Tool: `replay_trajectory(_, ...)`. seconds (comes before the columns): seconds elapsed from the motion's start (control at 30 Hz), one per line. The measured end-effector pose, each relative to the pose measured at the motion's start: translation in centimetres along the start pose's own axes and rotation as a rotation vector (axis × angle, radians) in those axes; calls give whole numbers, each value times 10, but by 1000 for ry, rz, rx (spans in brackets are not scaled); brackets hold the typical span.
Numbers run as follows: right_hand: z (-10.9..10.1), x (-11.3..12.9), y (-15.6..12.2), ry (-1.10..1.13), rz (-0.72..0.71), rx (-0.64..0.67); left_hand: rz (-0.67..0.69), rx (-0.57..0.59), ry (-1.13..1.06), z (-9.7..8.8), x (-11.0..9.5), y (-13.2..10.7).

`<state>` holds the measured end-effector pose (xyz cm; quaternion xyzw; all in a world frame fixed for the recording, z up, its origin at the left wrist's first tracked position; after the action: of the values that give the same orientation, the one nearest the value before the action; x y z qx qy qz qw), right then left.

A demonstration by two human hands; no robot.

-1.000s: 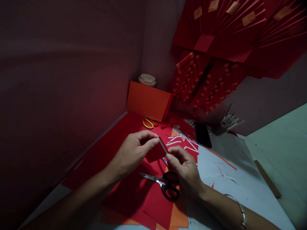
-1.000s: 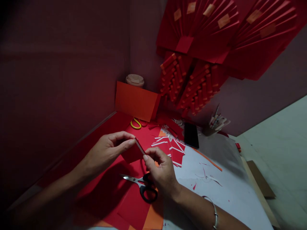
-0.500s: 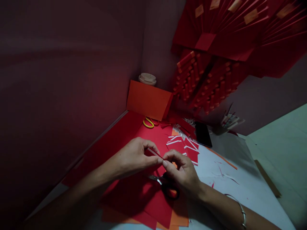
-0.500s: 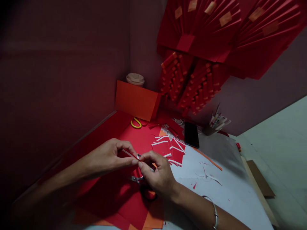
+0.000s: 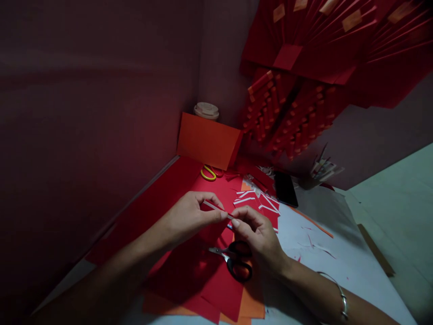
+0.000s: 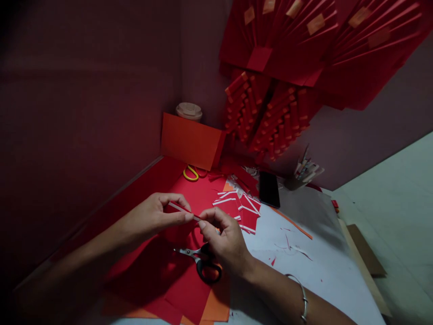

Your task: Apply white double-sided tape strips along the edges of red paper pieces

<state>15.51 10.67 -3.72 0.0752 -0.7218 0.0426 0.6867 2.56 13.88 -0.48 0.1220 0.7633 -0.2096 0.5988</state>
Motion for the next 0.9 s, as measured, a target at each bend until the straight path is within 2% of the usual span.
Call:
replay_trajectory(0.2, -1, 8, -1, 11, -91, -6, -12, 5, -226, 0, 2, 1)
replay_trajectory(0.43, -6, 13, 0, 11, -116, -17, 2, -87, -187, -13, 3, 1)
replay_trajectory(0.6, -9, 17, 1, -11, -136, -28, -97, -2, -284, 0, 4, -3)
replay_trajectory(0.7, -10, 19, 0, -34, -151, -38, -163, 4, -371, 4, 7, -5)
replay_trajectory(0.9, -9, 18, 1, -109, -177, -52, -189, 37, -527, 8, 14, -2)
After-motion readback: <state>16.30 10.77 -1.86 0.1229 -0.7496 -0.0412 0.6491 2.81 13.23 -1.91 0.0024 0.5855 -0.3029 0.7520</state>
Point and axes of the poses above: each hand's wrist, its own y-axis towards the middle knuckle, its own z-axis out of the palm, x = y × z, the point moved 10 cm from there along y, towards the middle knuckle, and after that the axes turned 1 degree about x, right-handed, at the moved point
